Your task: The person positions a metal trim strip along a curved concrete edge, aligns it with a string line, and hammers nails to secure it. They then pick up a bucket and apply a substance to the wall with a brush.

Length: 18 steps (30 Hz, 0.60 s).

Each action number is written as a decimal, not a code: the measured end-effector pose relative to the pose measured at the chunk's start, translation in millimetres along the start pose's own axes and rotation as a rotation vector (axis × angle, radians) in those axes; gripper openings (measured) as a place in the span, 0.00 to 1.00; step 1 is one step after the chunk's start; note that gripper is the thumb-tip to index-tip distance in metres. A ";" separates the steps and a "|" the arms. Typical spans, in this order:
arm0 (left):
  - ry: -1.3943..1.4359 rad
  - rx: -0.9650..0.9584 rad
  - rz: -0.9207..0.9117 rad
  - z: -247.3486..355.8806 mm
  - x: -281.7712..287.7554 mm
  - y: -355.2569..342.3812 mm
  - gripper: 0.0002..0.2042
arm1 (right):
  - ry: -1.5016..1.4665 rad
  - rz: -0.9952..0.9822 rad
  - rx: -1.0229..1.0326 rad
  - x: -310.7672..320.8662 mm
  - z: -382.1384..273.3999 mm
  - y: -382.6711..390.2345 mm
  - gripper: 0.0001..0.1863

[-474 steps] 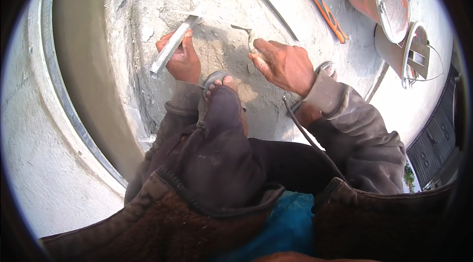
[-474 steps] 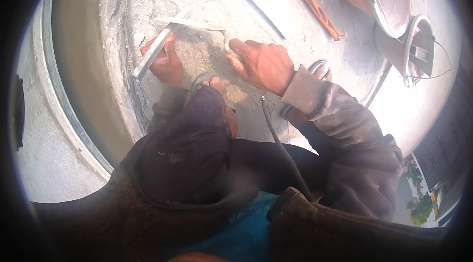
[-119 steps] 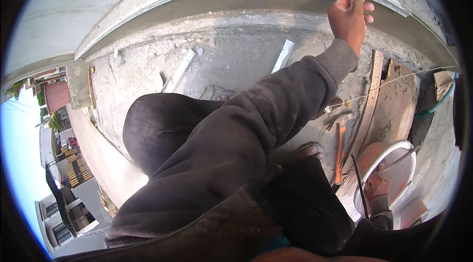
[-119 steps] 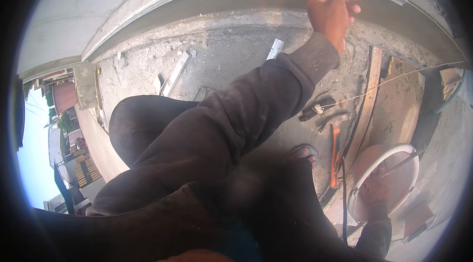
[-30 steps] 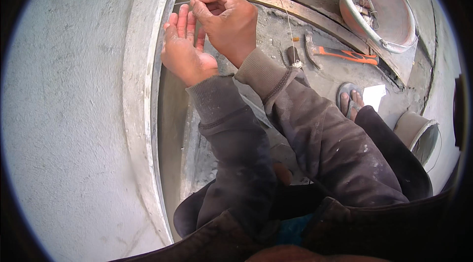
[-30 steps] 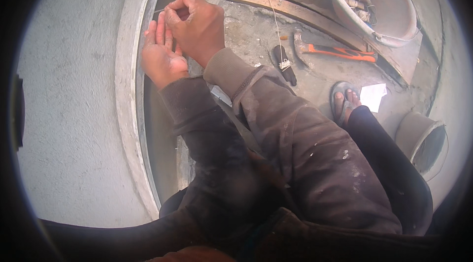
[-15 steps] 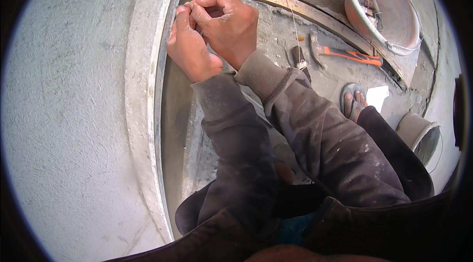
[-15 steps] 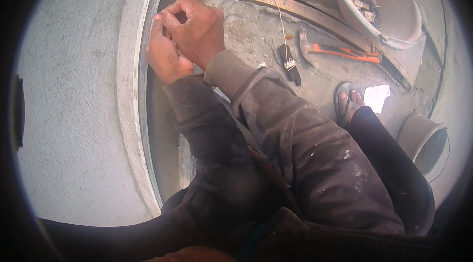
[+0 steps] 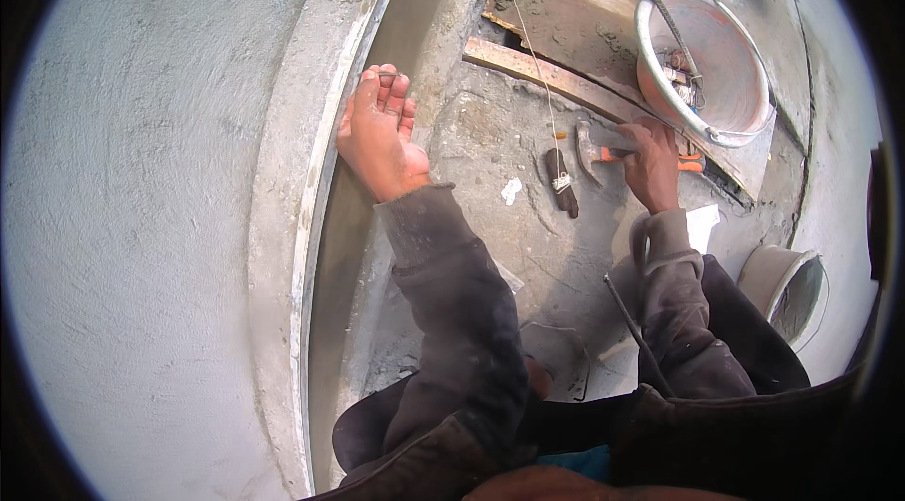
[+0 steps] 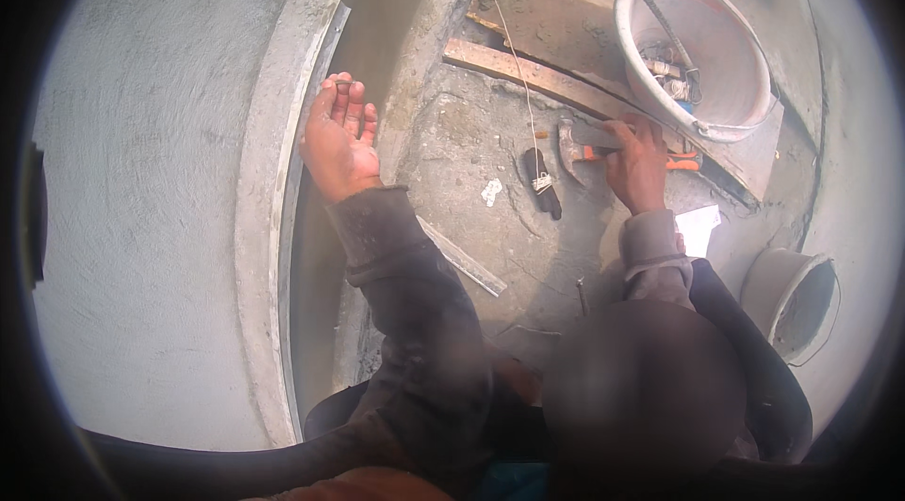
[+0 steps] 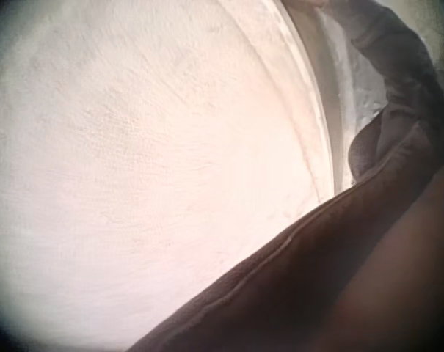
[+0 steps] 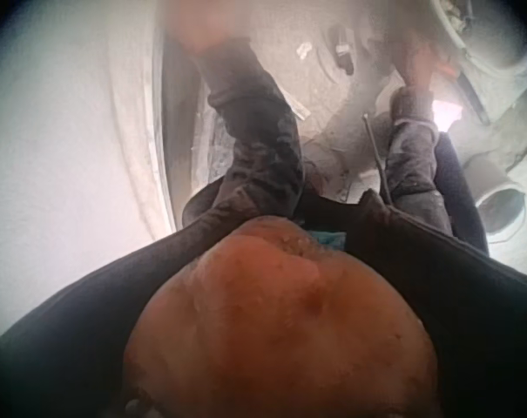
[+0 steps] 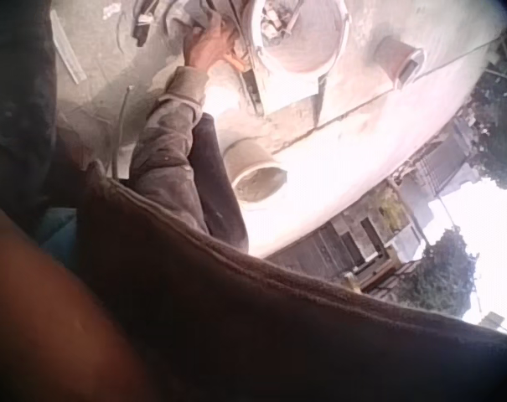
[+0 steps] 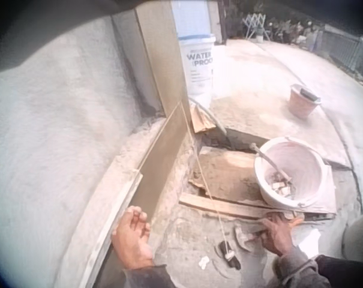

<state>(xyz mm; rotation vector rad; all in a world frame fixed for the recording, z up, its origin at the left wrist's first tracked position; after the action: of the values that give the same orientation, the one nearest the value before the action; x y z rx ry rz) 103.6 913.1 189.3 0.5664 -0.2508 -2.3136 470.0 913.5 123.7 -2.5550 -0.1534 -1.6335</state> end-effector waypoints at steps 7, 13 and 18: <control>0.057 -0.008 0.024 -3.7 2.4 -3.9 0.09 | 0.202 -0.219 -0.012 -21.9 49.2 23.2 0.19; 0.107 -0.005 -0.022 -3.2 -1.4 -4.0 0.10 | -0.050 0.020 0.054 31.1 -4.3 21.5 0.14; 0.115 0.031 -0.033 -4.9 -1.1 -8.1 0.07 | -1.292 -0.008 -0.092 -39.9 -119.2 22.7 0.13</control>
<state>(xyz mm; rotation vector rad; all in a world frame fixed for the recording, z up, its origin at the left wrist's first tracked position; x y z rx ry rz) 101.6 919.6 182.6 0.7211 -0.2239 -2.3030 349.6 872.9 136.4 -3.1809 -0.1662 0.2393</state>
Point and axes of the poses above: each hand's wrist, its own y-axis away from the middle knuckle, its own x-axis out of the back of the hand, z = x × y, the point moved 10 cm from there along -y, towards the middle knuckle, and after that the axes turned 7 degrees about -z, right-handed, at the moved point
